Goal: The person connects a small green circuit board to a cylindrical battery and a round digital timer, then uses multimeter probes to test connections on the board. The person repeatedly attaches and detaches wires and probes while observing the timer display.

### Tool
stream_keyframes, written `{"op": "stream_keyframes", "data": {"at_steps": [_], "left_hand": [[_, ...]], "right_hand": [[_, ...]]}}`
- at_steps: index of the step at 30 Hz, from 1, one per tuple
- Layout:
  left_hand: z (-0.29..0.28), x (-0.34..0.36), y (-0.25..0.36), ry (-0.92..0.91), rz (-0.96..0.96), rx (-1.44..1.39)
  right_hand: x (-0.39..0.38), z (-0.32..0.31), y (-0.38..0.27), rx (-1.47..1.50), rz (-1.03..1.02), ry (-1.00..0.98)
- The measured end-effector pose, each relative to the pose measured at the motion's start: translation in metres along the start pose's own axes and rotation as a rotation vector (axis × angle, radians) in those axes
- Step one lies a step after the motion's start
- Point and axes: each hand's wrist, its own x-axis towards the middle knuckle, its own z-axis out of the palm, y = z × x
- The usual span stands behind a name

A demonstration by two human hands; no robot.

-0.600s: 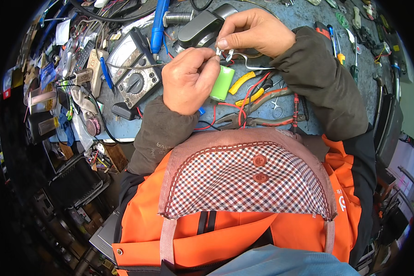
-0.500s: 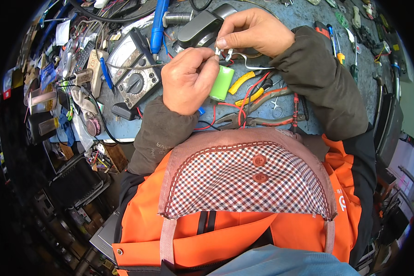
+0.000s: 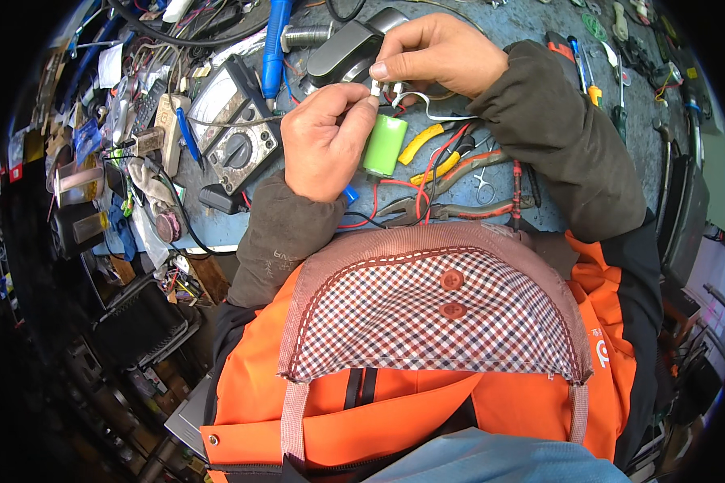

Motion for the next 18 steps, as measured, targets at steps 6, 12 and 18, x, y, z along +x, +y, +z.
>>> {"op": "stream_keyframes", "data": {"at_steps": [6,12,18], "left_hand": [[0.003,0.0,-0.005,0.028,-0.011,-0.009],[0.002,-0.001,-0.004,0.007,-0.038,-0.009],[0.001,-0.002,0.0,-0.005,-0.035,0.016]], "right_hand": [[0.003,0.002,0.005,-0.015,0.002,0.084],[0.003,0.003,0.007,0.01,0.004,0.094],[-0.001,0.011,0.002,0.022,0.009,0.106]]}}
